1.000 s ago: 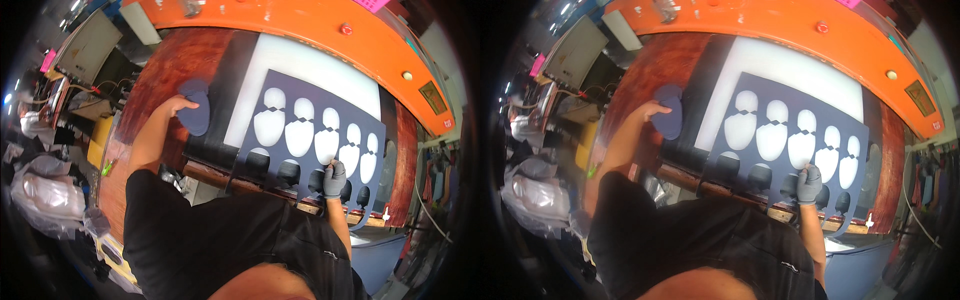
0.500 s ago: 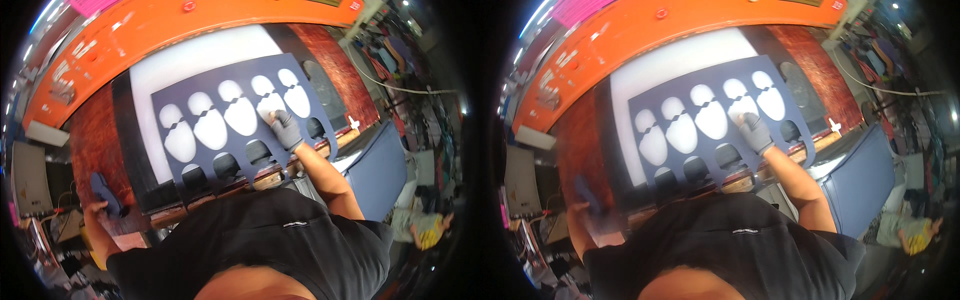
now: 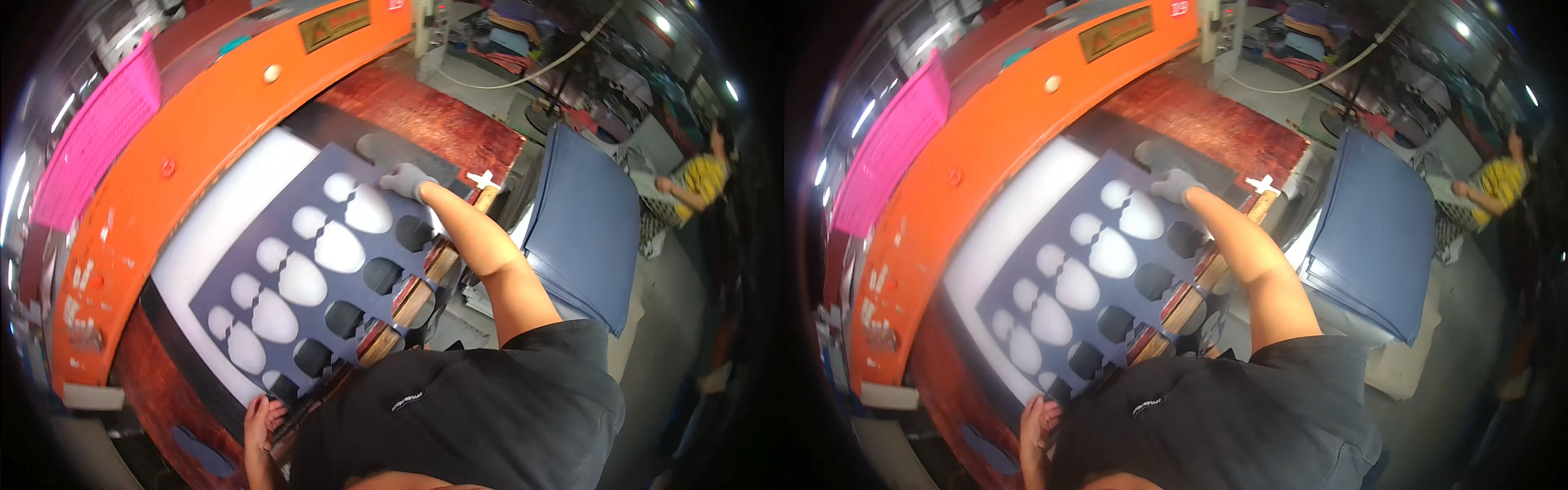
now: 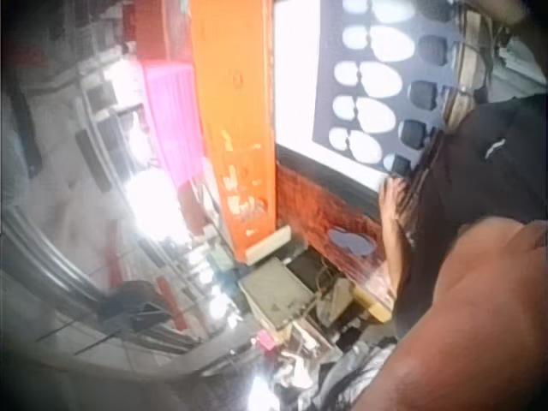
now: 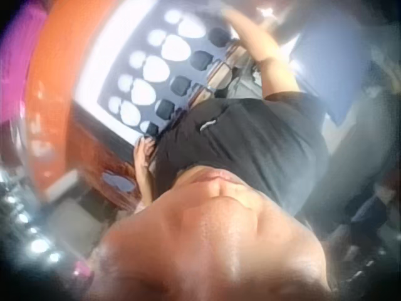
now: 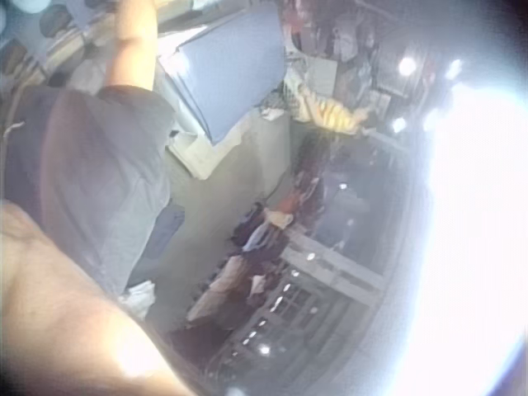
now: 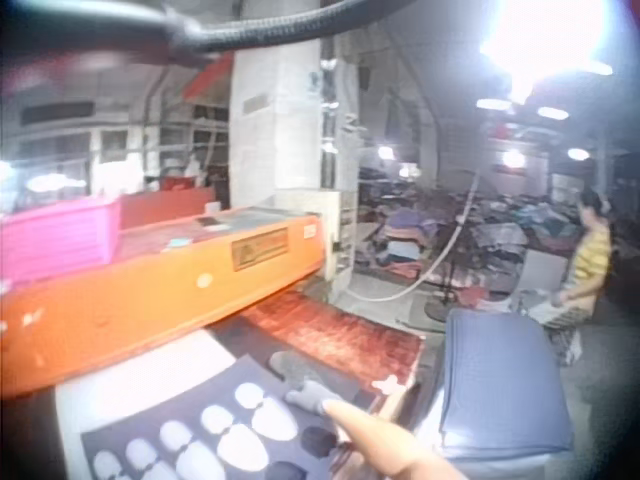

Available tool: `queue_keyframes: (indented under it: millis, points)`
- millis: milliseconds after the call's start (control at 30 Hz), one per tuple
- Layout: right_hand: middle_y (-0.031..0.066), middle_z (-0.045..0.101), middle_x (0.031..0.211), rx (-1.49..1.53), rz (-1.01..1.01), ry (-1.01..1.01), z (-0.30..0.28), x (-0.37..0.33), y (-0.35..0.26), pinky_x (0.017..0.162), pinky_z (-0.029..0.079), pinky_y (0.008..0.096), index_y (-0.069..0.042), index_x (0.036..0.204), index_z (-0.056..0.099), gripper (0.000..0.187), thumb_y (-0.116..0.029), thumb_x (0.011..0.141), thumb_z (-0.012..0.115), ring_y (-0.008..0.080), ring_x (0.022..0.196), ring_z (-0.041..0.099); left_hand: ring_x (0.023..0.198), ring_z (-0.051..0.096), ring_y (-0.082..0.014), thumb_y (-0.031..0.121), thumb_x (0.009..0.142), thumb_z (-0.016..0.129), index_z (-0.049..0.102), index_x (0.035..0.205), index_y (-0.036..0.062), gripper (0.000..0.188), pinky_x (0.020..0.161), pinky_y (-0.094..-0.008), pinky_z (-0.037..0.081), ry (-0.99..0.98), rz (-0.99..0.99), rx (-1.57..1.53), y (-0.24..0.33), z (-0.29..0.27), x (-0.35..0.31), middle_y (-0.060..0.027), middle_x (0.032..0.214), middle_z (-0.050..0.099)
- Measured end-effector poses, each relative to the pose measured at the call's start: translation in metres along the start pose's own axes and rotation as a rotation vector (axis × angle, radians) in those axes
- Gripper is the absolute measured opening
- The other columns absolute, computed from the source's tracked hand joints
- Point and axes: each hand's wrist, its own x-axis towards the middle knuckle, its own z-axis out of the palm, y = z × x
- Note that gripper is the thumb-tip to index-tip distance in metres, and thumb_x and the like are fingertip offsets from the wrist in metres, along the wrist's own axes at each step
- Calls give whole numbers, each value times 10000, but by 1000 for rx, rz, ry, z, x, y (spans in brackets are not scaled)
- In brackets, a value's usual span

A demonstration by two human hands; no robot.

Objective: The person places blue material sheets onto a die-cutting machine, presses the machine to cut shapes, removes the cut pieces, and stacks the finished sheets. The person repeats this cycle multiple times, handling the material and operating the machine throughout.

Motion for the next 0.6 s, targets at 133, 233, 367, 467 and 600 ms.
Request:
queue_keyframes:
  millis: [133, 233, 367, 467, 600]
  points:
    - [136, 672, 995, 90, -23, -181, -12, 12, -27, 833, 472, 337, -67, 1023, 685, 434, -369, 719, 614, 274, 947, 631, 547, 593, -155, 270, 919, 561, 507, 1100, 60, 282, 467, -291, 494, 9, 76, -69, -4, 11, 24, -41, 703, 571]
    - [139, 672, 938, -43, -251, -59, -6, -2, -43, 792, 472, 347, -49, 972, 681, 380, -338, 735, 617, 242, 891, 631, 570, 570, -131, 235, 902, 582, 546, 1019, 85, 194, 487, -293, 497, -47, 139, -38, 2, 25, 25, -13, 722, 559]
    - [100, 623, 803, 454, -413, -124, -37, -67, -30, 719, 441, 313, -26, 913, 631, 281, -278, 792, 613, 181, 779, 578, 785, 581, -192, 199, 898, 567, 525, 1070, 82, 212, 659, -348, 513, 17, 429, -192, 32, 49, 13, -47, 898, 584]
    - [102, 633, 881, 457, -592, 58, -92, -147, -1, 748, 452, 307, -3, 972, 615, 309, -219, 752, 637, 175, 813, 585, 752, 567, -144, 138, 925, 527, 531, 1071, 91, 154, 654, -302, 501, -141, 449, -111, 59, 68, 14, -35, 845, 579]
    - [31, 607, 881, 725, -413, -10, -143, -272, 51, 734, 436, 272, -18, 976, 597, 272, -167, 752, 638, 99, 837, 543, 730, 571, -145, 124, 920, 535, 556, 1010, 91, 98, 681, -303, 503, -279, 382, -152, 82, 126, 43, -17, 802, 569]
